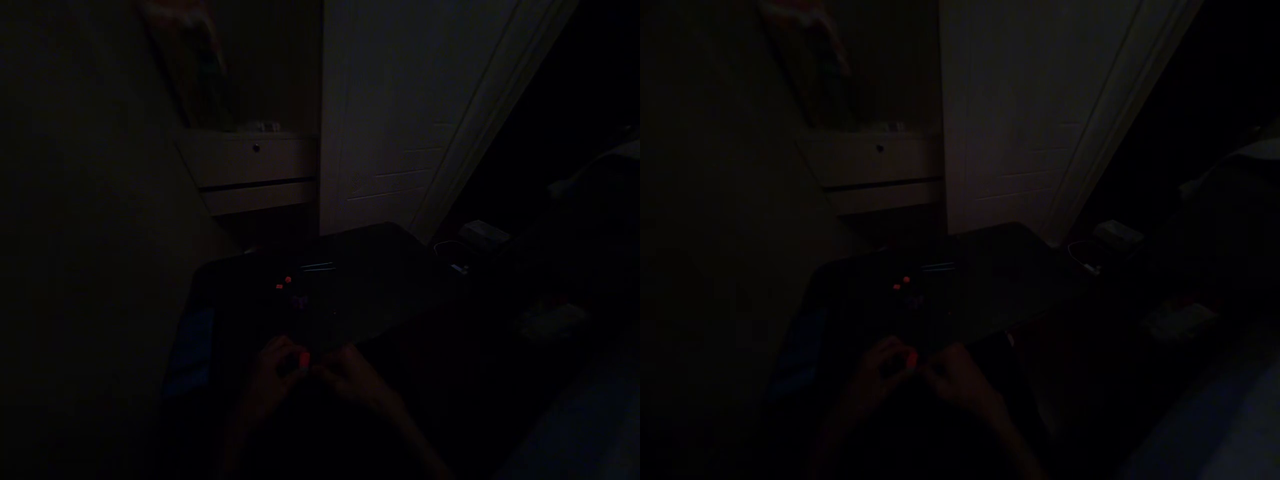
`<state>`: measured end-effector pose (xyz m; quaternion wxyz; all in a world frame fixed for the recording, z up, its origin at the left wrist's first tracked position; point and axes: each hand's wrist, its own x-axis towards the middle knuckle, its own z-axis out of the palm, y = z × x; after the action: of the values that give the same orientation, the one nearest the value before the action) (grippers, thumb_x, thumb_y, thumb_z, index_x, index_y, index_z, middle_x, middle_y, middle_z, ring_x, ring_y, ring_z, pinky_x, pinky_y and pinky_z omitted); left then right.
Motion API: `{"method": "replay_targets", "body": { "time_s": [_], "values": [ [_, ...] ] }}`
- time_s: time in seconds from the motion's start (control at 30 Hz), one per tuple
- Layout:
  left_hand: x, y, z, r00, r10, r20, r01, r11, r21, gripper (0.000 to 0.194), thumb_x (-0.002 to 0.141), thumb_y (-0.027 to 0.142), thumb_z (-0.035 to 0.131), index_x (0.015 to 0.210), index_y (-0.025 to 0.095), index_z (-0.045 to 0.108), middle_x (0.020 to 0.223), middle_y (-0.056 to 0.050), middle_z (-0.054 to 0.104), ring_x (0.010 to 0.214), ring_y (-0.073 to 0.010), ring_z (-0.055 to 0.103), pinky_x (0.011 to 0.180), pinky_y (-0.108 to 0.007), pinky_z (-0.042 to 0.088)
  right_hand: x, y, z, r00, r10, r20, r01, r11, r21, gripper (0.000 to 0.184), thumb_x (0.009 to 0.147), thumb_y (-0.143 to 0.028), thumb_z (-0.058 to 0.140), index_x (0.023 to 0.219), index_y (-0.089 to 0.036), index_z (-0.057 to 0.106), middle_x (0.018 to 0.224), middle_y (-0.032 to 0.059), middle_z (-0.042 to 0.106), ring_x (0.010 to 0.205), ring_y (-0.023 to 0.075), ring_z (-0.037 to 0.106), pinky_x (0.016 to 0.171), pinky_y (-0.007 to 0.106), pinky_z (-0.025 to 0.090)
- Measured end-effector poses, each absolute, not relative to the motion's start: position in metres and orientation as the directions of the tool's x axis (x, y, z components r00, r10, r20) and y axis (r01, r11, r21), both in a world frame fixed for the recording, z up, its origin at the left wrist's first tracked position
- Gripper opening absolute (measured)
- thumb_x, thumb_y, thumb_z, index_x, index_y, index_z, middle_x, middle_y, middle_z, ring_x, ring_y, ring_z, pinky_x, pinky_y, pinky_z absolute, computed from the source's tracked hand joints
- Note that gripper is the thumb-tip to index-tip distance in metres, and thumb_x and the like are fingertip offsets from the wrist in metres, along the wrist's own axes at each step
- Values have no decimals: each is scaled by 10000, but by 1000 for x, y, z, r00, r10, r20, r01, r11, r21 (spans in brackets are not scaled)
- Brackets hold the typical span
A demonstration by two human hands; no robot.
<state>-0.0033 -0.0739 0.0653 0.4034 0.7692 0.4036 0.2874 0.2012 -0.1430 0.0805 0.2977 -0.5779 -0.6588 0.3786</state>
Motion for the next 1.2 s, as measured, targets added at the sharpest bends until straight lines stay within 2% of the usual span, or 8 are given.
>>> {"method": "replay_targets", "body": {
  "time_s": [0.17,0.33,0.53,0.73,0.93,1.2],
  "values": [
    [-3,-73,65,513,850,116,378,-346,859,139,787,265,800,924,268,824,954,-46,747,937,-259,697,867,-390,544,201,-140,75,-69,997,-44,574,4,-819,360,994,-317,582,751,-141,781,693,24,721,623,139,552,588,241,353],
    [-2,-75,68,512,853,106,393,-342,854,130,780,275,802,907,279,830,955,-47,748,955,-265,695,884,-394,545,201,-140,78,-72,994,-76,612,-16,-791,339,980,-326,606,754,-146,784,716,37,735,653,151,567,600,246,349],
    [-1,-74,66,506,856,110,390,-341,855,142,766,239,809,903,276,828,955,-41,746,953,-259,694,885,-390,539,200,-140,77,-72,988,-133,562,-70,-824,329,945,-285,611,685,-134,744,627,-2,647,574,115,479,542,252,267],
    [-2,-73,63,508,854,109,384,-338,859,167,758,219,805,915,272,827,955,-41,744,964,-261,692,892,-393,534,201,-139,82,-74,977,-200,542,-129,-830,329,925,-271,618,645,-129,716,590,-16,589,561,110,444,527,258,246],
    [-2,-74,66,497,862,102,388,-326,862,191,732,210,814,912,272,827,958,-43,746,955,-262,690,885,-392,537,200,-142,84,-78,983,-164,549,-95,-831,280,912,-250,628,681,-138,739,657,-1,651,618,125,508,570,240,305],
    [-1,-74,66,501,859,104,393,-333,857,153,754,253,809,903,274,836,931,-48,752,927,-260,698,861,-389,551,199,-134,89,-13,992,-128,582,-96,-807,318,953,-267,600,711,-130,756,638,7,648,594,122,503,547,253,265]
  ]
}}
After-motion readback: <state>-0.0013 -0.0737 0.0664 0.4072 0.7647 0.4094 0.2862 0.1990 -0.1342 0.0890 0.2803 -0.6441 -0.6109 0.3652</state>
